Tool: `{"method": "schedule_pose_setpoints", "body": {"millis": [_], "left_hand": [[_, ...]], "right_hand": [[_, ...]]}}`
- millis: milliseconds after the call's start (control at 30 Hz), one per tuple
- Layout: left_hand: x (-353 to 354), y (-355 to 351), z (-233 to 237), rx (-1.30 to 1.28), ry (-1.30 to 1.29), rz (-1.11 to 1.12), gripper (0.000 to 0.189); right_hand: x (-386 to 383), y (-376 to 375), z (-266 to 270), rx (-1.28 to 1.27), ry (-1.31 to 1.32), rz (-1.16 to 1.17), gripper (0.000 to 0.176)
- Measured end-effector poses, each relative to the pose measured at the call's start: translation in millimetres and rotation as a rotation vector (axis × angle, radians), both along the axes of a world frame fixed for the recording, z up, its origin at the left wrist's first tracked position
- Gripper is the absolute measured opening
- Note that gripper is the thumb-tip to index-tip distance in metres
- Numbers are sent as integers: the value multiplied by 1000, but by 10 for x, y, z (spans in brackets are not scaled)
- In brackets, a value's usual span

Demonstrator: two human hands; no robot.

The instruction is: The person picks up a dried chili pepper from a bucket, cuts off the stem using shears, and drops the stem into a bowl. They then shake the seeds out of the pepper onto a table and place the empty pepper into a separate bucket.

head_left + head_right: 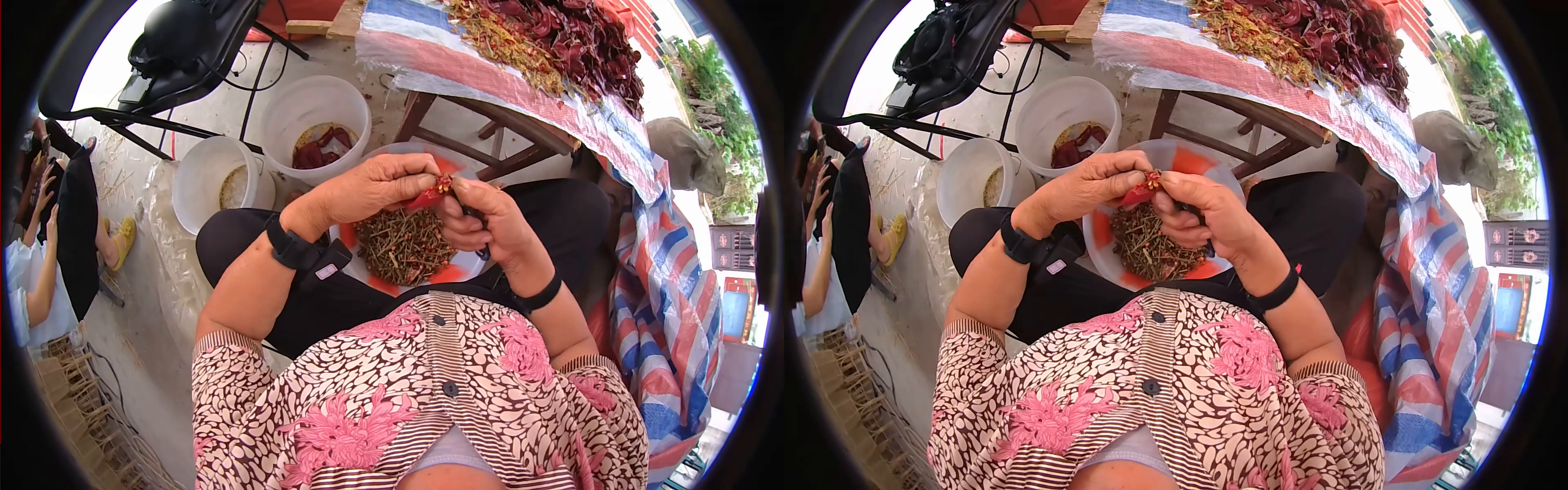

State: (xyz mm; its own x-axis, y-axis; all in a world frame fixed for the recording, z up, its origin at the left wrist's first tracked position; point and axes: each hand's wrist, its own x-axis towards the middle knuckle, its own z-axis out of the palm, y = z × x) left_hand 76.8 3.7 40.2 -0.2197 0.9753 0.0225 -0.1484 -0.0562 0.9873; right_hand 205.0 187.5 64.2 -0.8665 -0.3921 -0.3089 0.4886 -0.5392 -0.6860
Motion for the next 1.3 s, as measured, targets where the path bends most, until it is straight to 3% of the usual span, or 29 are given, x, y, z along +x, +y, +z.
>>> {"method": "schedule_pose_setpoints", "body": {"millis": [100,133,233,333,533,733,933,1033,1133,1233,1300], "left_hand": [[13,13,1,83,-56,-18,20],[9,10,0,87,-60,-17,20],[-16,-18,-7,14,-74,-16,20],[13,-56,72,-52,-142,30,20],[49,-28,38,-53,-147,94,20],[8,-1,-60,16,-38,45,19],[15,8,-83,-32,100,26,18],[20,8,-78,-39,107,11,18],[22,-19,26,-38,63,-40,18],[32,-49,53,-52,-127,-105,19],[23,-62,48,-57,-227,-148,19]], "right_hand": [[25,-64,-182,-435,-9,69,35],[31,-84,-209,-438,-14,49,38],[42,-78,-117,-170,57,12,35],[21,-85,-2,406,181,-119,31],[75,-112,-56,1156,593,-232,33],[23,-97,-27,1364,597,-199,37],[38,-149,52,1726,709,-151,32],[33,-104,-33,1742,782,-110,30],[33,-119,-89,950,557,-137,30],[95,-140,-71,276,44,-108,31],[117,-133,-149,65,111,-25,31]]}}
